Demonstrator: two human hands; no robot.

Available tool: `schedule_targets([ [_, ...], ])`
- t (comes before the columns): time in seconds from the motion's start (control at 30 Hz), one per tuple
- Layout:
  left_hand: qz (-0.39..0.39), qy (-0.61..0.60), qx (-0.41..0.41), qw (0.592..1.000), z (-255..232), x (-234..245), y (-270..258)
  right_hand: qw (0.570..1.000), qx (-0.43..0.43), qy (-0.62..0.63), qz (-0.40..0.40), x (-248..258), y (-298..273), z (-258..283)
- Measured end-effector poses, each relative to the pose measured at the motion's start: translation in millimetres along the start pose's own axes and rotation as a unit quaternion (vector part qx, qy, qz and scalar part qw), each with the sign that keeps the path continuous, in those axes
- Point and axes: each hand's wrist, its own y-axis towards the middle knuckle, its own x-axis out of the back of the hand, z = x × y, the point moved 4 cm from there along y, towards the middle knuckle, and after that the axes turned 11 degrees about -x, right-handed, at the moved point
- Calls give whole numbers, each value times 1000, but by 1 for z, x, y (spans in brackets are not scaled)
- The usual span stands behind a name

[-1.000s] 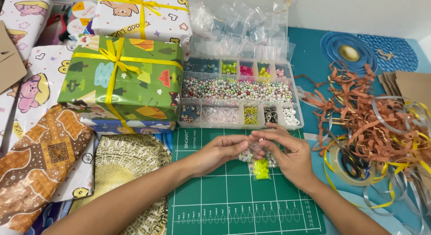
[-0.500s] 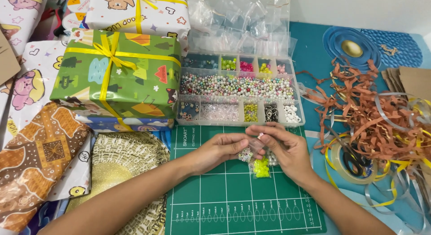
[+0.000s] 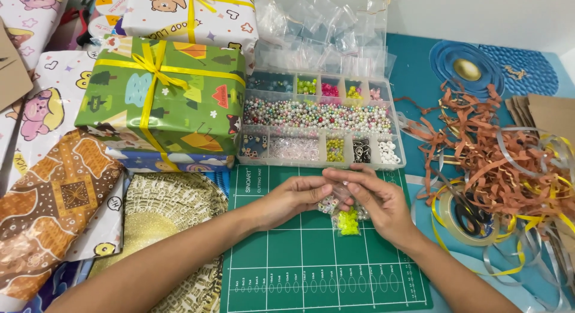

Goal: Packing small decorative beads into small plastic bags from a multi-compartment organizer tray.

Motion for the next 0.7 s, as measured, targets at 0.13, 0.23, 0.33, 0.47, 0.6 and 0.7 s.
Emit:
schedule_targets([
  [0.13,-6,0,-3,1000,5,4,1,1000,14,7,14,1,-1,-4],
  [0.23,-9,-1,-3,1000,2,0,0,1000,20,8,20,1,-1,-4],
  [0.33,-14,-5,-4,1000,-3,-7,-2,999,21,4,31,0,-1,-5],
  [0.47,-9,2,-3,1000,0,-2,-1,999,25,1,35,-1,-2,-6],
  [0.6,-6,4,-3,1000,0,-2,0,999,17,-29,28,-2,-2,-3],
  [0.7,119,-3,-28,993,-12,-1,2,985,56,-157,39,8,-3,4],
])
